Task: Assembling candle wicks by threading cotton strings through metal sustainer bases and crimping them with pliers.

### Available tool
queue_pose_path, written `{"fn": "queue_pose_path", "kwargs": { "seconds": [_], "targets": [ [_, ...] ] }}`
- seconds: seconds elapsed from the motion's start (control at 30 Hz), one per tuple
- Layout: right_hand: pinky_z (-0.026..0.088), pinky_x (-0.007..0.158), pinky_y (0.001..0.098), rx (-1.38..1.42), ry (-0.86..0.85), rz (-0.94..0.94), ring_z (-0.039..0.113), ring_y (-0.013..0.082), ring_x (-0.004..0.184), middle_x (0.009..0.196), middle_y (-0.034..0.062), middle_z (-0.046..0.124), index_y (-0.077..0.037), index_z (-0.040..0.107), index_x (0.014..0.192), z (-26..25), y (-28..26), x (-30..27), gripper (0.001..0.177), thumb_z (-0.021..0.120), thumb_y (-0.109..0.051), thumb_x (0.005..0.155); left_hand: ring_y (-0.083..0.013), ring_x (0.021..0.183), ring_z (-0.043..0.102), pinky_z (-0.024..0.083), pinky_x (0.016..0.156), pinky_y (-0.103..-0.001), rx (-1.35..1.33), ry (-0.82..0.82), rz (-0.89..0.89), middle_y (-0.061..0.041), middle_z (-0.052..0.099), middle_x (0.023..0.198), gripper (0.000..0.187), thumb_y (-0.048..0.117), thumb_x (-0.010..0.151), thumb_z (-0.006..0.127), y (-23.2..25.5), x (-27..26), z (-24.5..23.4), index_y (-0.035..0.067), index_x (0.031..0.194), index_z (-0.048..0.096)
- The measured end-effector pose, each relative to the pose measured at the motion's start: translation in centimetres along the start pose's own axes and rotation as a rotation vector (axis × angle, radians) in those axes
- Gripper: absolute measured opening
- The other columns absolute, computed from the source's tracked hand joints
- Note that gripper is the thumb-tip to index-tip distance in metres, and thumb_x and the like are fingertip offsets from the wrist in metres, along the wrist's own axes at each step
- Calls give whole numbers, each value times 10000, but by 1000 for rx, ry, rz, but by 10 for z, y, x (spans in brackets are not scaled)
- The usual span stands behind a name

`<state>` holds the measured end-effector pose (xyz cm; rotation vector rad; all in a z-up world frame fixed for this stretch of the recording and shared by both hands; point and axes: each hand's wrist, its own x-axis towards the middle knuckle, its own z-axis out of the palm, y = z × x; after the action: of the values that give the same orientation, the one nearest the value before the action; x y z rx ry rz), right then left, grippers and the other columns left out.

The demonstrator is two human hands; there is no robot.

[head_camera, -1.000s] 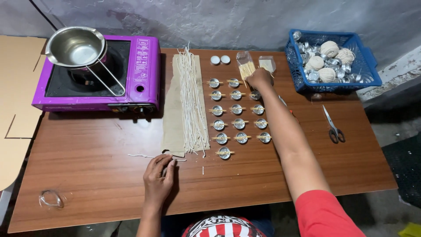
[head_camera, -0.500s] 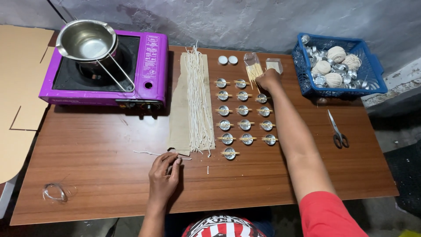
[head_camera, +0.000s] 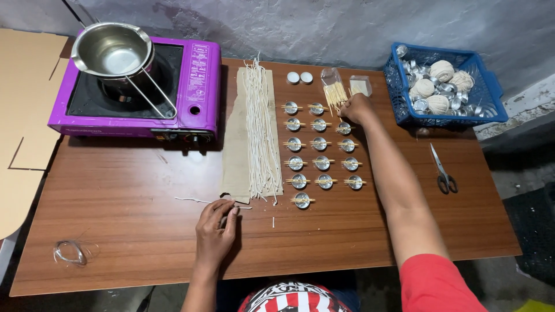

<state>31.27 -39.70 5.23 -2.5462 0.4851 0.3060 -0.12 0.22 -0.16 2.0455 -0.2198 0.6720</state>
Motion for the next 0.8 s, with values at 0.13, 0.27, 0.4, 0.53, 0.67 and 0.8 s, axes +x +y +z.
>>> {"fn": "queue_pose_path", "kwargs": {
  "seconds": [0.13, 0.27, 0.4, 0.53, 0.67, 0.8],
  "targets": [
    [432, 597, 338, -66, -43, -4, 536, 138, 635, 630, 1, 533, -193, 398, 603, 0, -4, -1, 524, 836, -156, 888, -263, 1017, 703, 604, 901, -359, 12, -3, 12, -154, 718, 1069, 168, 65, 934, 699, 1, 0, -1, -17, 1073, 745],
    [401, 614, 363, -259, -72, -43, 540, 205, 681, 708, 43, 549, -143, 509, 709, -3, -1, 8, 326, 765, -221, 895, -259, 1015, 705, 615, 879, -348, -4, 3, 6, -156, 714, 1070, 162, 64, 936, 697, 3, 2, 0, -23, 1065, 743],
    [440, 644, 391, -286, -146, -105, 589, 225, 715, 735, 84, 619, -143, 565, 671, -14, 0, 4, 322, 757, -162, 928, -252, 1016, 705, 624, 873, -339, -4, 6, 0, -150, 713, 1069, 165, 73, 937, 699, 2, 1, -1, -13, 1071, 742],
    [306, 569, 373, -298, -132, -155, 390, 204, 616, 636, 49, 404, -158, 360, 592, -39, 1, -16, 404, 642, -102, 876, -254, 1052, 701, 643, 871, -334, -9, -31, -47, -152, 709, 1103, 201, 89, 931, 709, 2, -1, -2, -4, 1106, 742],
    [449, 654, 378, -224, -121, -228, 586, 187, 692, 739, 70, 665, -106, 564, 665, -58, 19, -23, 308, 691, -89, 945, -257, 1022, 703, 624, 877, -337, -22, 2, 3, -164, 707, 1071, 181, 68, 932, 708, 6, 2, -3, -30, 1080, 740],
    [531, 940, 455, 123, -72, -230, 673, 241, 998, 1018, 89, 716, -83, 672, 916, -75, 5, -104, 51, 709, -84, 950, -244, 1039, 695, 591, 941, -337, -5, 48, 48, -140, 701, 1099, 185, 71, 934, 719, 2, -3, -3, 4, 1104, 742]
  ]
}}
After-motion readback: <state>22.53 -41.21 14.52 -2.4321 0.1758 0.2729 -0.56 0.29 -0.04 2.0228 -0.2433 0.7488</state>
